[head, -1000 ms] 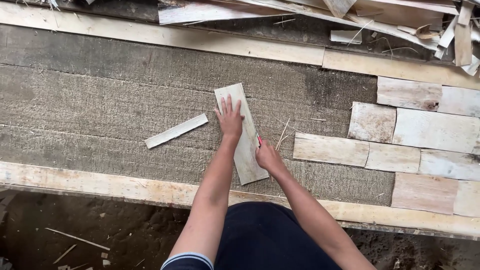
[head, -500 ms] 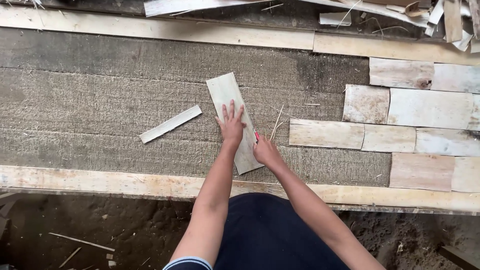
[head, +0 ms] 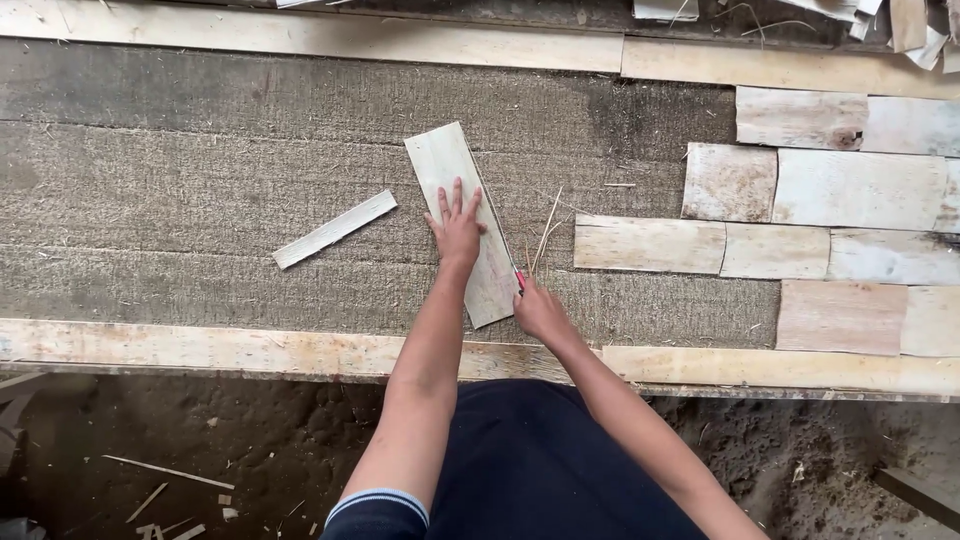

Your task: The person uses a red utility knife to cut flat bamboo strips on a workbench. They measure and trim the strips, then place them into a partially assembled bamboo panel. The person also gathers and discards small bamboo offcuts during the process.

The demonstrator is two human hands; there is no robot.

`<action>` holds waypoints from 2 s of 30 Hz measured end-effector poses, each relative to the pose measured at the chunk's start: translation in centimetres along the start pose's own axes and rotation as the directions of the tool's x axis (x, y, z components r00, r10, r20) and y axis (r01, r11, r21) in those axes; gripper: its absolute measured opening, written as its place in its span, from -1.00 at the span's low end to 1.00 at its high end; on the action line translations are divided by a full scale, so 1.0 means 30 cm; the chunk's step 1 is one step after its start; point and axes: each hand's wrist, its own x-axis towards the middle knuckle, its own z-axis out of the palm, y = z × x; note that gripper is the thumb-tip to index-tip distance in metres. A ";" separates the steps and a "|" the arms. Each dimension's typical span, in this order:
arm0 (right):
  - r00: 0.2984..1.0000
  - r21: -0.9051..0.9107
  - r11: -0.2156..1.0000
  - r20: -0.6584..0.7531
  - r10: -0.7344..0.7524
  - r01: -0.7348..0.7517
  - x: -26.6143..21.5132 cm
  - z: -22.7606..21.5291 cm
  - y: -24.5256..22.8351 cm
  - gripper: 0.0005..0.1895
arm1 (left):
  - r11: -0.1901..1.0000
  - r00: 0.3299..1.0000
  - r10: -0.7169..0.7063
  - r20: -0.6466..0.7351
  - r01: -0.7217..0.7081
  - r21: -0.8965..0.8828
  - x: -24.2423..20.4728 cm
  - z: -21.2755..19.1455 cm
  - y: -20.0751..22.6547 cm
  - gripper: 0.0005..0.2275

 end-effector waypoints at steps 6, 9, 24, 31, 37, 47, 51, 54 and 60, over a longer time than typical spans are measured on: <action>1.000 -0.001 1.000 -0.019 0.006 -0.006 -0.028 0.044 0.069 -0.52 | 1.000 1.000 -0.003 -0.011 0.002 -0.017 0.019 0.024 -0.011 -0.30; 0.999 0.009 0.999 0.011 0.051 -0.051 -0.008 0.088 0.142 -0.48 | 1.000 1.000 -0.005 -0.017 0.004 -0.021 -0.014 -0.009 0.004 -0.31; 0.997 0.125 0.992 -0.078 0.003 0.007 -0.070 0.083 0.197 -0.54 | 0.995 0.974 0.098 -0.203 -0.098 0.007 -0.102 -0.094 -0.124 -0.31; 0.989 0.123 0.985 -0.098 -0.108 0.120 0.058 0.069 0.053 -0.53 | 0.993 0.995 0.087 0.037 -0.090 0.076 -0.290 -0.067 -0.171 -0.17; 0.991 0.079 0.992 -0.101 -0.093 0.102 0.088 0.005 -0.092 -0.43 | 0.999 1.000 0.022 0.000 -0.022 0.032 -0.248 -0.021 -0.157 -0.29; 0.987 0.032 0.998 -0.147 -0.056 0.062 0.153 0.036 -0.134 -0.41 | 1.000 1.000 0.012 0.009 -0.013 0.016 -0.223 -0.004 -0.168 -0.29; 0.991 0.028 0.999 -0.132 -0.027 0.031 0.106 0.060 -0.153 -0.42 | 1.000 0.999 0.012 0.031 -0.012 0.007 -0.237 -0.012 -0.164 -0.28; 0.989 0.044 0.999 -0.147 -0.011 0.018 0.191 0.139 -0.104 -0.43 | 0.999 0.999 0.013 0.051 -0.015 0.043 -0.224 -0.015 -0.167 -0.21; 0.989 0.022 1.000 -0.150 -0.008 0.011 0.129 0.140 -0.121 -0.49 | 0.999 0.999 -0.003 0.048 0.000 0.049 -0.256 -0.050 -0.142 -0.25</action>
